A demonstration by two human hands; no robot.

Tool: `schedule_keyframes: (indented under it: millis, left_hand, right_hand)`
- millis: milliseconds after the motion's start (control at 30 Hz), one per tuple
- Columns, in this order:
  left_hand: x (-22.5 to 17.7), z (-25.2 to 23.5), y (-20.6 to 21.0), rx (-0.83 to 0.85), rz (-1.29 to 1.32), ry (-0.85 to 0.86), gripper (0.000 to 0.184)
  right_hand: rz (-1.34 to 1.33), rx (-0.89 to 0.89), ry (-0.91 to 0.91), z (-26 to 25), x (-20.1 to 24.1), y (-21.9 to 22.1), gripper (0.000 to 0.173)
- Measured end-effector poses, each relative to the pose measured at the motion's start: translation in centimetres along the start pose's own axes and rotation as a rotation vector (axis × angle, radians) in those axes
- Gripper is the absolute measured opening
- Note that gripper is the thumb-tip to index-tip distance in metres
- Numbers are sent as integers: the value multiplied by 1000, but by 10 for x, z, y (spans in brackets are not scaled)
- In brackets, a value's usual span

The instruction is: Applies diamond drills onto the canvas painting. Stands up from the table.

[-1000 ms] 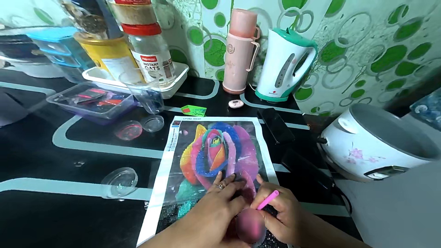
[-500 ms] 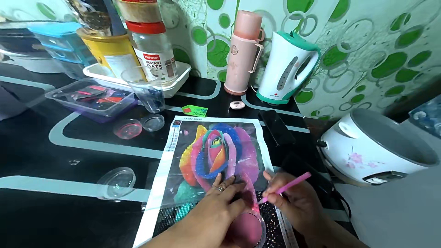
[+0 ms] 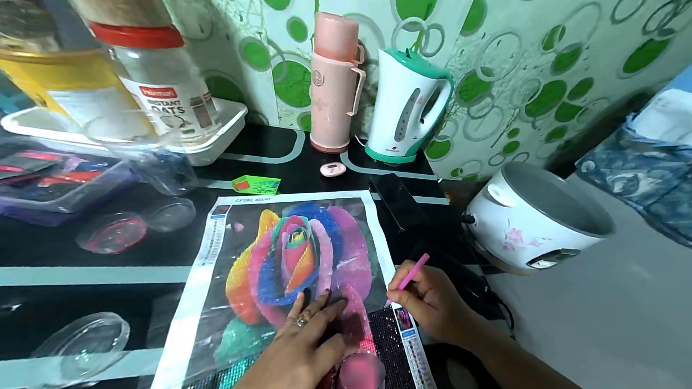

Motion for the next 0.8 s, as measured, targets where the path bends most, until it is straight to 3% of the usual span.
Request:
schedule_keyframes:
  millis: [800]
  left_hand:
    - [-2, -1, -3, 38, 30, -12, 63]
  right_hand:
    - [82, 12, 13, -1, 3, 0, 14]
Point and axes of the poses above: each hand's wrist, its own z-axis away from the middle knuckle, its own y-axis out of the palm, x = y × z, the point moved 8 cm from there along -z, towards the middle knuckle, and after that the axes turned 3 degrees about z, right-handed, at the moved point
